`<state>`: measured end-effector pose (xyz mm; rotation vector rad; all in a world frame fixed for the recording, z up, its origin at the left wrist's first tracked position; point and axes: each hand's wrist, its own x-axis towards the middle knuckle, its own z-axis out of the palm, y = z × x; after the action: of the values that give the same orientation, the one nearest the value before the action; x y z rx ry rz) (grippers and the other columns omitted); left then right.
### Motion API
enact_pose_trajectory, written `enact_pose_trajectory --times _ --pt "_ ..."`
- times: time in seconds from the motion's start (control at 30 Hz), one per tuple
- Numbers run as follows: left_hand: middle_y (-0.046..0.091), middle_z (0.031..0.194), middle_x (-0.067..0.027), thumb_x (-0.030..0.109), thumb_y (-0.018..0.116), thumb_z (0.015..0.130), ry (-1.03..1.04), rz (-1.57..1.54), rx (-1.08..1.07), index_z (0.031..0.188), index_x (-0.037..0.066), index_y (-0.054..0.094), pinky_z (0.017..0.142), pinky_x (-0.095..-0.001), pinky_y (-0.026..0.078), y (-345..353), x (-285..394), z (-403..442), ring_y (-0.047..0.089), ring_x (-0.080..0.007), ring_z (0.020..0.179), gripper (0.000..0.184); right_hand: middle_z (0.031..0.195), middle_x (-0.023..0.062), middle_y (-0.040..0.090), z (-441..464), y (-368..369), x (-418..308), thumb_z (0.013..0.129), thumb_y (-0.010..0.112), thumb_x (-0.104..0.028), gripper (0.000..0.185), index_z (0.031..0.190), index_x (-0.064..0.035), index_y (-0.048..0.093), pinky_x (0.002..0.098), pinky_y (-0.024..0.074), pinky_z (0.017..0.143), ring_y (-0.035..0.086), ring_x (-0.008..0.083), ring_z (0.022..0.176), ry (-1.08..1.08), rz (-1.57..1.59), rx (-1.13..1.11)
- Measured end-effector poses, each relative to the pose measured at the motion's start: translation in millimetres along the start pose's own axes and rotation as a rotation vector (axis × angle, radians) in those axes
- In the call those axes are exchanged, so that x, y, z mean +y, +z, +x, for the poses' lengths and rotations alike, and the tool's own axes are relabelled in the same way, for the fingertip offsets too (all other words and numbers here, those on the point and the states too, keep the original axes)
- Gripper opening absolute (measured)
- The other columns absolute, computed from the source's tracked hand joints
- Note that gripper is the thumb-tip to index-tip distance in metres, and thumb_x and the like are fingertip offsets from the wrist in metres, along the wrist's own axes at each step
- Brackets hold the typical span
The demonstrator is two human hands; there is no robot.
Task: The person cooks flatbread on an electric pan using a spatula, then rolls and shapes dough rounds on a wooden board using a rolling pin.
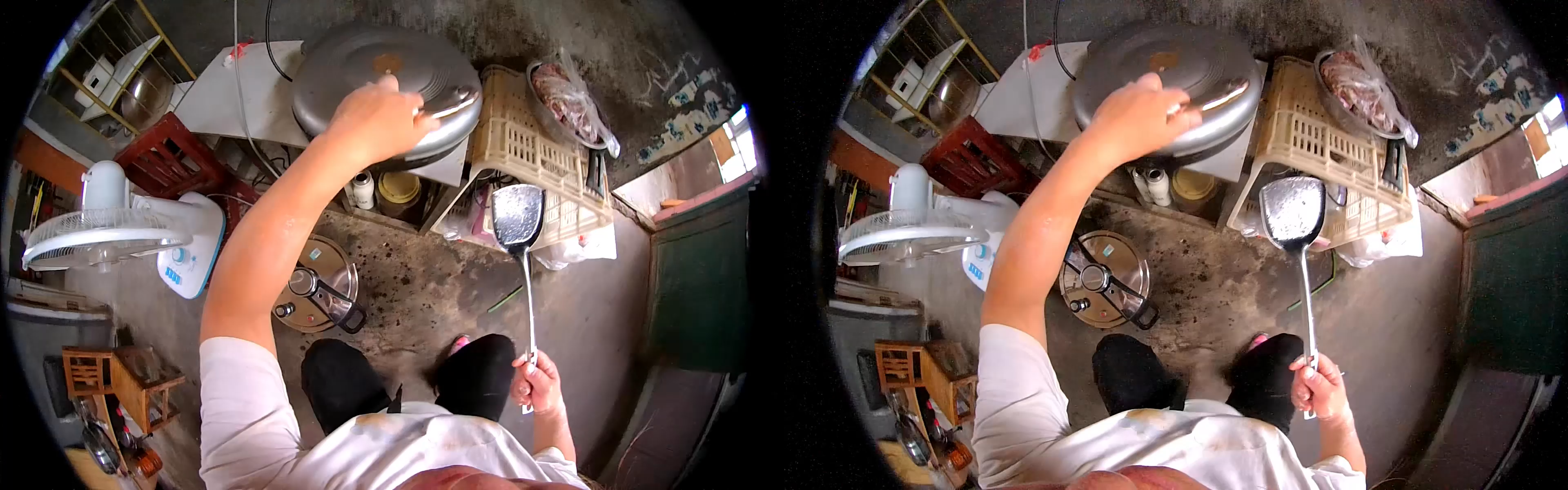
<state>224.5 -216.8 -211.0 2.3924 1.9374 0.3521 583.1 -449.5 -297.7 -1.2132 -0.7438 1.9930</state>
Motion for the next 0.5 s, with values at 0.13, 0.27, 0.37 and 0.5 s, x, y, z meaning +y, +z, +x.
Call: enact_pose_trajectory --times 0.13,0.27,0.37,0.5 --pt "0.054 0.089 -0.0149 0.029 0.054 0.077 0.022 0.062 -0.189 0.089 0.008 0.065 0.073 -0.0391 0.047 -11 17 19 0.057 -0.0273 0.083 0.026 0.053 0.002 0.041 -16 3 -52 0.088 0.05 -0.017 0.016 0.094 -0.0025 0.053 0.0236 0.029 0.034 0.035 0.0102 0.037 0.109 0.0 -0.005" --pt "0.054 0.088 -0.0144 0.023 0.05 0.078 0.098 0.074 -0.143 0.086 0.005 0.065 0.075 -0.0387 0.048 -7 13 20 0.057 -0.028 0.082 0.025 0.054 0.0018 0.041 -41 6 -113 0.089 0.047 -0.015 0.014 0.095 -0.0039 0.053 0.0232 0.0307 0.037 0.036 0.0099 0.04 0.213 -0.017 0.04" --pt "0.055 0.088 -0.0134 0.024 0.049 0.08 0.089 0.088 -0.184 0.088 0.005 0.064 0.076 -0.0393 0.048 -45 19 26 0.057 -0.027 0.085 0.026 0.056 0.0016 0.042 -61 10 -153 0.09 0.045 -0.014 0.015 0.097 -0.0031 0.051 0.0235 0.0317 0.037 0.036 0.0098 0.041 0.265 -0.083 0.078" --pt "0.055 0.093 -0.013 0.031 0.05 0.084 -0.049 0.258 -0.268 0.088 0.005 0.063 0.075 -0.0377 0.05 -126 9 56 0.057 -0.027 0.085 0.029 0.057 0.0005 0.042 -75 23 -201 0.091 0.043 -0.014 0.016 0.099 -0.0019 0.049 0.0233 0.0335 0.038 0.037 0.0088 0.042 0.279 -0.227 0.105"
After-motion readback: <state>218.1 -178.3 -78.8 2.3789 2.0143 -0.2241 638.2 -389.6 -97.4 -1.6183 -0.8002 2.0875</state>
